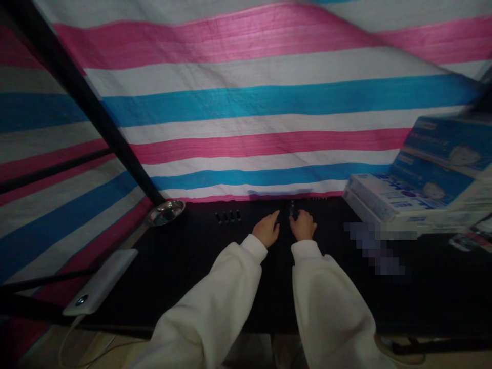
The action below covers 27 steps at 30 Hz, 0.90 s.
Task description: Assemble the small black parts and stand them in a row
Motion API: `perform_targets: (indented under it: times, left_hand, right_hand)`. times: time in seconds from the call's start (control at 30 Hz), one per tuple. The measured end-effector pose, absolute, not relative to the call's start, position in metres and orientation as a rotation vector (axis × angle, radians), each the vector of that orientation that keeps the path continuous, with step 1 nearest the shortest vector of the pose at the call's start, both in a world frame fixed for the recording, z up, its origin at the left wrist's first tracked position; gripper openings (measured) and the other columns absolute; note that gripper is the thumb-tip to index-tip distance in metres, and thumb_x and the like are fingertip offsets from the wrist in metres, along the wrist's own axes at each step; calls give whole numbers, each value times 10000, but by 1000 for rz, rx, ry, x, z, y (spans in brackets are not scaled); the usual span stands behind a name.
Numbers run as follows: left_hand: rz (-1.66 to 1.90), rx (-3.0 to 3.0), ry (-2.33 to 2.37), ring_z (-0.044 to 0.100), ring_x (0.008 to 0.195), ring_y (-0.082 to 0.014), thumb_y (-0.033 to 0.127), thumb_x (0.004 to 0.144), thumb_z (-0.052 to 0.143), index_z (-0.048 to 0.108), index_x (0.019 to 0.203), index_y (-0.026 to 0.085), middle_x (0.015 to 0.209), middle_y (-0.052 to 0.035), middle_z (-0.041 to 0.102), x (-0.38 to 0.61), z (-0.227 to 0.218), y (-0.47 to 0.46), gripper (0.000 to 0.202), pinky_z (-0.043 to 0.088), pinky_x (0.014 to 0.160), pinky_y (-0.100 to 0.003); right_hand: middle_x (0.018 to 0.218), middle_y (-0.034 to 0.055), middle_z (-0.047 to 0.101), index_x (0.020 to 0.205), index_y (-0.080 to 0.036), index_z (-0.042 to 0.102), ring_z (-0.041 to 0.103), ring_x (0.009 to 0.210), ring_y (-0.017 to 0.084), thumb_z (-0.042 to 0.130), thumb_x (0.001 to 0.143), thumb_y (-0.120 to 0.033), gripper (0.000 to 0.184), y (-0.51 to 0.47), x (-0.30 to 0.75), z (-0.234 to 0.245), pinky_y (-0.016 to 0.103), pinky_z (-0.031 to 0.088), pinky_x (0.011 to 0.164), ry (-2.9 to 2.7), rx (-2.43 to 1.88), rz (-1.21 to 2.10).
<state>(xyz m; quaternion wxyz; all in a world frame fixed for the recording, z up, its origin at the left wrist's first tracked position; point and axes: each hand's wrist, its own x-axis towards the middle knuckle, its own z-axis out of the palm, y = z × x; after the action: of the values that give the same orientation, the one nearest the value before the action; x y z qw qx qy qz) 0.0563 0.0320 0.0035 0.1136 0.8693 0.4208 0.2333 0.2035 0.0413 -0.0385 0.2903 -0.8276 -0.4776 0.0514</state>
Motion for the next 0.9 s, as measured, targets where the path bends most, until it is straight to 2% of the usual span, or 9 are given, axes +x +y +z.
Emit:
perform_targets:
  times: [0.17,0.23,0.33,0.4,0.53,0.73,0.9]
  left_hand:
    - [475,2634,1453,497,924,-233,253,816,357,142,1340,203,1061,-137,476,78,-2,54,569,418,711,-328]
    - [381,2676,1490,491,925,-231,264,831,335,110,1343,235,1076,-135,451,84,-5,57,560,417,693,-323]
    - [311,2720,1523,491,915,-220,252,851,290,176,1325,244,1075,-135,441,90,-7,60,488,418,668,-311]
    - [339,2729,1535,499,900,-208,235,858,266,291,1275,216,1052,-133,458,91,-6,62,419,416,657,-301]
    - [507,2649,1478,540,824,-184,264,855,292,522,1022,177,955,-105,525,86,0,62,298,409,663,-296]
    - [1129,2231,1307,558,789,-174,310,782,465,583,858,218,850,-62,604,50,17,43,168,399,703,-275]
    - [1343,1960,1162,553,648,-132,254,759,493,571,801,206,674,-21,599,3,22,21,101,392,625,-231]
  right_hand:
    - [1001,120,549,1046,-156,487,476,973,260,496,717,-372,393,46,199,-43,395,352,758,-1235,-2150,124]
    - [1000,125,545,1032,-151,490,472,972,261,487,723,-372,380,48,198,-44,399,343,763,-1221,-2147,129]
    - [1014,125,538,1005,-156,500,468,971,260,484,727,-371,352,49,198,-45,394,337,761,-1214,-2145,135]
    - [1006,117,542,993,-161,504,470,963,258,489,725,-369,340,50,198,-46,387,338,753,-1216,-2139,132]
    - [966,112,557,991,-155,511,482,938,252,486,727,-380,348,51,199,-47,361,338,735,-1212,-2119,119]
    - [932,100,565,965,-147,532,488,919,239,483,729,-388,341,52,200,-50,325,333,719,-1203,-2112,91]
    - [920,99,566,933,-160,554,491,902,231,491,728,-382,309,53,200,-51,322,331,708,-1218,-2127,106]
